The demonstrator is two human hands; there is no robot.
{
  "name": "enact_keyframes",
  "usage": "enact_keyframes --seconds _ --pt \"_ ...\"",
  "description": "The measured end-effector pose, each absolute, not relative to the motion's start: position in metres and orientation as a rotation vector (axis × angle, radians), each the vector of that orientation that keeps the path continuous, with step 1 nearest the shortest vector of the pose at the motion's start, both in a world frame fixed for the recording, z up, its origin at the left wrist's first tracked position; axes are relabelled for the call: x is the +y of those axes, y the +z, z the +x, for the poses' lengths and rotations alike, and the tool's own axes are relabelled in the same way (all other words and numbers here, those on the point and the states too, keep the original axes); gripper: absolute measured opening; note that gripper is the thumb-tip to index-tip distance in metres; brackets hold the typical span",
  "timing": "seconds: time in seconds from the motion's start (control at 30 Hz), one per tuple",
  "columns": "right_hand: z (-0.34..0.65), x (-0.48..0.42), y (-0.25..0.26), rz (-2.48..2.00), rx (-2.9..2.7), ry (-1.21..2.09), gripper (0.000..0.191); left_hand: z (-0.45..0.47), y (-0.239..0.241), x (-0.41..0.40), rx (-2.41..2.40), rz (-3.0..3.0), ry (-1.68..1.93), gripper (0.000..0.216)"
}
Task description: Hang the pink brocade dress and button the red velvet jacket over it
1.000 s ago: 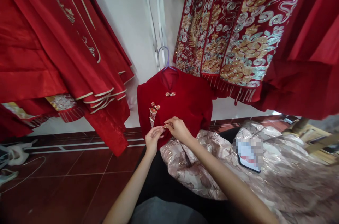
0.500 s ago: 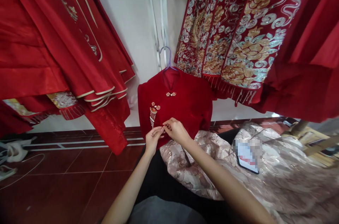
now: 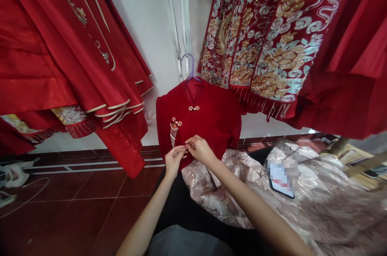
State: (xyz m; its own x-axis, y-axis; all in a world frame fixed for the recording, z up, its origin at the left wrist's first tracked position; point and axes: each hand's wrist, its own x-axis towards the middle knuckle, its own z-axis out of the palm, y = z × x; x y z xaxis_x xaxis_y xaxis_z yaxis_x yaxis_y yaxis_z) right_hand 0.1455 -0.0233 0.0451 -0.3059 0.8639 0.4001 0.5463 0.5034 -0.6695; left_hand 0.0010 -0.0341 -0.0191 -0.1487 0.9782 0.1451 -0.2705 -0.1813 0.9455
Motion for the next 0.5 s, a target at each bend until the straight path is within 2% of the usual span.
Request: enact_keyframes --seconds 0.27,0.5 --pt "0.152 -0.021 0.045 -1.172 -2.024 0.440 0.019 0.008 -0.012 -0.033 1.076 1.265 1.594 0.028" --pt "0.163 -0.015 0.050 -1.131 -2.008 0.449 0.020 0.011 0.001 -0.019 1.129 1.599 1.476 0.018"
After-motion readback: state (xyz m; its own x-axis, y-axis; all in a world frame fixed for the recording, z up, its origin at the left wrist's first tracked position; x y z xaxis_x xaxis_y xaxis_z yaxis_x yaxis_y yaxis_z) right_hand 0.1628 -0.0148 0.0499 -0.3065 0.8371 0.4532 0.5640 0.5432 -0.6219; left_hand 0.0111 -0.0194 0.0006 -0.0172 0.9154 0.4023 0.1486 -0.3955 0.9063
